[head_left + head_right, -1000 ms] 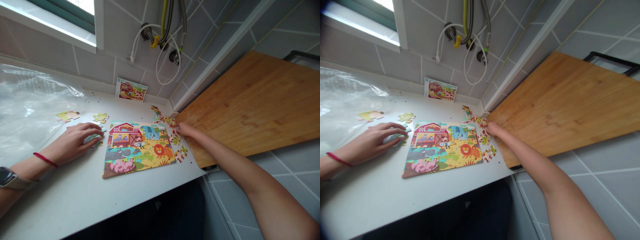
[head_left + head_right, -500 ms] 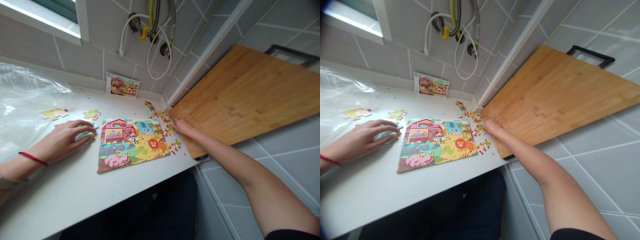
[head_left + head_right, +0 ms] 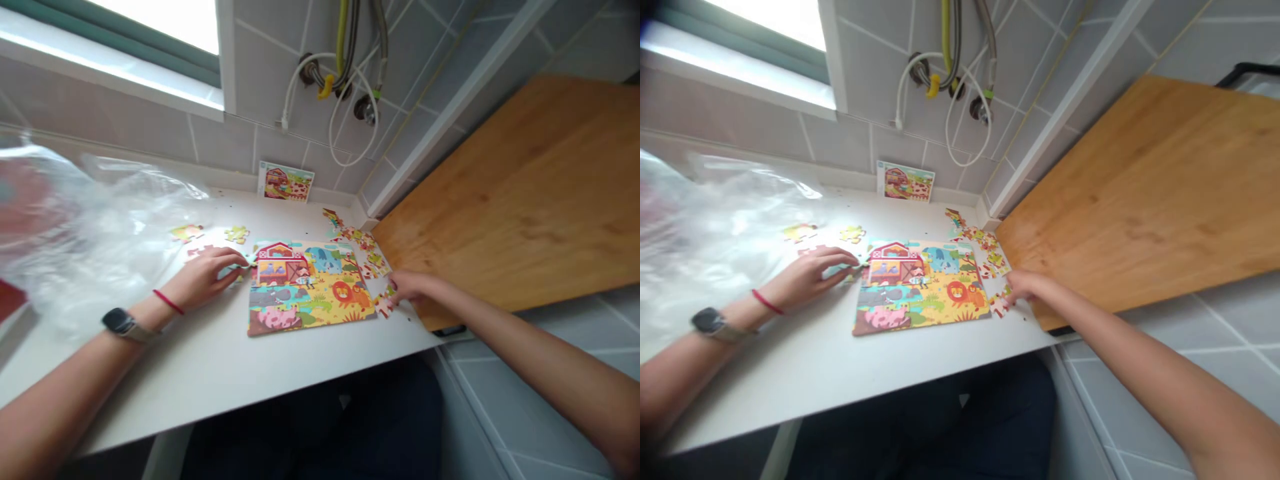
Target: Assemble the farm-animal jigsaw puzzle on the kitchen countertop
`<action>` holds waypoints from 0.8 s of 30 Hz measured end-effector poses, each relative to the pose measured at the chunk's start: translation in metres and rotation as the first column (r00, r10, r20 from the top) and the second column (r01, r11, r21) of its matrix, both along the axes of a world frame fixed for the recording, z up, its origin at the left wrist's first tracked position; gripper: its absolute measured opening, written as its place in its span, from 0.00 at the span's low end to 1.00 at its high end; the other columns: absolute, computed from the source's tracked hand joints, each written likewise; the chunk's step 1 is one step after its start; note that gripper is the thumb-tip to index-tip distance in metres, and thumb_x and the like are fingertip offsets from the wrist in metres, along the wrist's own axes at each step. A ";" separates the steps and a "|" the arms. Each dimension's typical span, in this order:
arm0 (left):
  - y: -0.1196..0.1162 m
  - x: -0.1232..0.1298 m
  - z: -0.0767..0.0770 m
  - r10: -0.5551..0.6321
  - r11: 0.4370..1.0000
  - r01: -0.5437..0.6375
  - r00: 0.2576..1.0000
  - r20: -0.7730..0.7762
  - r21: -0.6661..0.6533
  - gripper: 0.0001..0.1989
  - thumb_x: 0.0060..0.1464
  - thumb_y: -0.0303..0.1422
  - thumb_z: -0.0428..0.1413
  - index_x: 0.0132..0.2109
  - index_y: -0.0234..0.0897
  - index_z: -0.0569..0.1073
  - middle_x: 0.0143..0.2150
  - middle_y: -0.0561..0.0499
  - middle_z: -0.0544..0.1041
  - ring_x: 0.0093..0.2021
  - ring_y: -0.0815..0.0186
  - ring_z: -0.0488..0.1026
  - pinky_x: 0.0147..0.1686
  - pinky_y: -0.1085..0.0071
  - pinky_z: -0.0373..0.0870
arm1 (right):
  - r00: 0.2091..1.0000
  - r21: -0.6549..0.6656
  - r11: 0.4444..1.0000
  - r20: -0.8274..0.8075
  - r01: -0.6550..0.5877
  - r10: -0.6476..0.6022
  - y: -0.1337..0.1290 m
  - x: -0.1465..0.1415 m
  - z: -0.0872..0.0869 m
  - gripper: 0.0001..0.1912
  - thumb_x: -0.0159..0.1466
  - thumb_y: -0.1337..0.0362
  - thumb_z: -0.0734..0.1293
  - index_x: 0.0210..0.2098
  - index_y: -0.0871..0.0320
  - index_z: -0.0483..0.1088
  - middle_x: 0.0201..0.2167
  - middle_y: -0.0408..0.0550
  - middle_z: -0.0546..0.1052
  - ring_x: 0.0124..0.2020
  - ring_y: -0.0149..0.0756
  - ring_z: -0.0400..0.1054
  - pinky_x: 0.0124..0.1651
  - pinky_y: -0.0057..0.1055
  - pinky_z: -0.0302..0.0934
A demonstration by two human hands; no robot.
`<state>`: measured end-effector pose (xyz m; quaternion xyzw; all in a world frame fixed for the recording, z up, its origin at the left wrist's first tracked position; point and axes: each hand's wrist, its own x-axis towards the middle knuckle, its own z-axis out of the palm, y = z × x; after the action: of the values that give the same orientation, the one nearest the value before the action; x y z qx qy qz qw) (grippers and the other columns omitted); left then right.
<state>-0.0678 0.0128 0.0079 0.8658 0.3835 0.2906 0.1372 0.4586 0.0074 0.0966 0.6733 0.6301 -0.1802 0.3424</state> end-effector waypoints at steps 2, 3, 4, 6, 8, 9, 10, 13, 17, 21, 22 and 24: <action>-0.003 0.003 0.006 0.017 0.999 -0.017 1.000 -0.008 -0.045 0.17 0.69 0.42 0.49 0.48 0.40 0.80 0.48 0.44 0.83 0.46 0.57 0.79 0.49 0.58 0.76 | 0.999 0.047 0.998 -0.003 -0.032 0.032 0.003 0.008 -0.009 0.24 0.47 0.51 0.82 0.34 0.57 0.71 0.31 0.46 0.77 0.29 0.39 0.73 0.28 0.29 0.62; -0.005 0.004 0.008 0.029 0.998 -0.031 0.999 -0.032 -0.059 0.16 0.69 0.41 0.49 0.48 0.40 0.80 0.48 0.44 0.83 0.47 0.57 0.79 0.50 0.57 0.76 | 0.998 0.059 0.997 -0.015 -0.055 0.056 0.005 0.011 -0.013 0.24 0.47 0.51 0.81 0.32 0.56 0.71 0.31 0.46 0.77 0.30 0.40 0.73 0.29 0.30 0.61; -0.006 0.005 0.009 0.041 0.997 -0.044 0.998 -0.055 -0.062 0.16 0.69 0.40 0.50 0.49 0.41 0.80 0.49 0.44 0.83 0.47 0.57 0.79 0.50 0.57 0.76 | 0.996 0.072 0.994 -0.017 -0.081 0.083 0.007 0.012 -0.015 0.23 0.46 0.51 0.81 0.30 0.56 0.70 0.30 0.46 0.76 0.31 0.41 0.73 0.30 0.31 0.61; -0.008 0.006 0.012 0.043 0.997 -0.049 0.996 -0.083 -0.067 0.15 0.69 0.38 0.50 0.50 0.41 0.80 0.50 0.44 0.82 0.48 0.56 0.79 0.50 0.56 0.76 | 0.992 0.095 0.988 -0.033 -0.122 0.126 0.009 0.011 -0.017 0.21 0.45 0.53 0.81 0.27 0.55 0.69 0.28 0.46 0.75 0.33 0.44 0.73 0.32 0.32 0.61; -0.011 0.008 0.013 0.018 0.998 -0.023 0.996 -0.083 -0.065 0.14 0.69 0.38 0.51 0.50 0.41 0.80 0.52 0.43 0.81 0.50 0.56 0.78 0.52 0.55 0.76 | 0.987 0.125 0.982 -0.051 -0.144 0.151 0.009 0.006 -0.016 0.21 0.44 0.56 0.81 0.25 0.54 0.68 0.27 0.46 0.74 0.34 0.46 0.73 0.33 0.34 0.61; -0.012 0.010 0.014 0.006 0.998 -0.011 0.997 -0.079 -0.060 0.13 0.69 0.39 0.51 0.50 0.42 0.80 0.53 0.42 0.80 0.50 0.56 0.78 0.52 0.55 0.76 | 0.986 0.136 0.979 -0.054 -0.149 0.158 0.010 0.004 -0.016 0.21 0.43 0.57 0.81 0.24 0.54 0.67 0.27 0.46 0.74 0.34 0.47 0.73 0.34 0.34 0.61; -0.012 0.011 0.014 -0.003 0.999 -0.001 0.997 -0.077 -0.054 0.13 0.69 0.39 0.52 0.50 0.42 0.80 0.53 0.42 0.80 0.51 0.56 0.78 0.53 0.54 0.76 | 0.985 0.144 0.978 -0.053 -0.153 0.162 0.011 0.002 -0.016 0.21 0.42 0.58 0.82 0.23 0.53 0.66 0.27 0.47 0.74 0.35 0.47 0.73 0.35 0.35 0.61; -0.012 0.012 0.013 -0.005 0.999 0.002 0.997 -0.083 -0.038 0.13 0.69 0.40 0.53 0.50 0.42 0.79 0.53 0.42 0.79 0.50 0.56 0.77 0.53 0.54 0.76 | 0.986 0.142 0.978 -0.047 -0.154 0.162 0.016 0.000 -0.019 0.23 0.38 0.62 0.83 0.21 0.53 0.65 0.26 0.46 0.72 0.35 0.48 0.73 0.35 0.36 0.62; -0.002 -0.003 0.012 0.123 0.992 -0.124 0.990 -0.063 -0.013 0.14 0.69 0.39 0.52 0.50 0.40 0.79 0.52 0.42 0.80 0.52 0.54 0.76 0.57 0.52 0.73 | 0.987 0.114 0.985 -0.080 -0.132 0.142 0.022 0.005 -0.023 0.23 0.37 0.62 0.83 0.21 0.53 0.66 0.25 0.45 0.72 0.34 0.48 0.73 0.34 0.35 0.62; 0.016 -0.031 0.012 0.388 0.920 -0.390 0.921 -0.037 -0.034 0.14 0.66 0.33 0.51 0.50 0.37 0.79 0.52 0.41 0.80 0.55 0.53 0.76 0.60 0.55 0.71 | 0.992 0.067 0.994 -0.090 -0.086 0.091 0.024 0.010 -0.024 0.23 0.38 0.58 0.82 0.23 0.53 0.66 0.25 0.43 0.72 0.32 0.46 0.73 0.32 0.34 0.61; 0.020 -0.038 0.011 0.452 0.889 -0.455 0.890 -0.058 -0.052 0.14 0.64 0.32 0.51 0.51 0.37 0.78 0.53 0.41 0.80 0.56 0.53 0.76 0.61 0.56 0.71 | 0.992 0.058 0.995 -0.095 -0.078 0.084 0.024 0.011 -0.025 0.23 0.38 0.58 0.82 0.24 0.53 0.65 0.25 0.43 0.72 0.31 0.45 0.73 0.32 0.34 0.61; 0.028 -0.050 0.010 0.542 0.831 -0.551 0.833 -0.112 -0.077 0.16 0.61 0.30 0.52 0.53 0.37 0.77 0.56 0.42 0.79 0.58 0.53 0.75 0.63 0.58 0.69 | 0.992 0.053 0.996 -0.105 -0.068 0.073 0.024 0.011 -0.024 0.24 0.38 0.58 0.82 0.24 0.53 0.64 0.24 0.42 0.72 0.30 0.44 0.73 0.31 0.33 0.61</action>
<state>-0.1180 0.0407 0.0179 0.7230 0.6355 0.2596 0.0777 0.4700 0.0309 0.0724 0.6482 0.6751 -0.1882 0.2976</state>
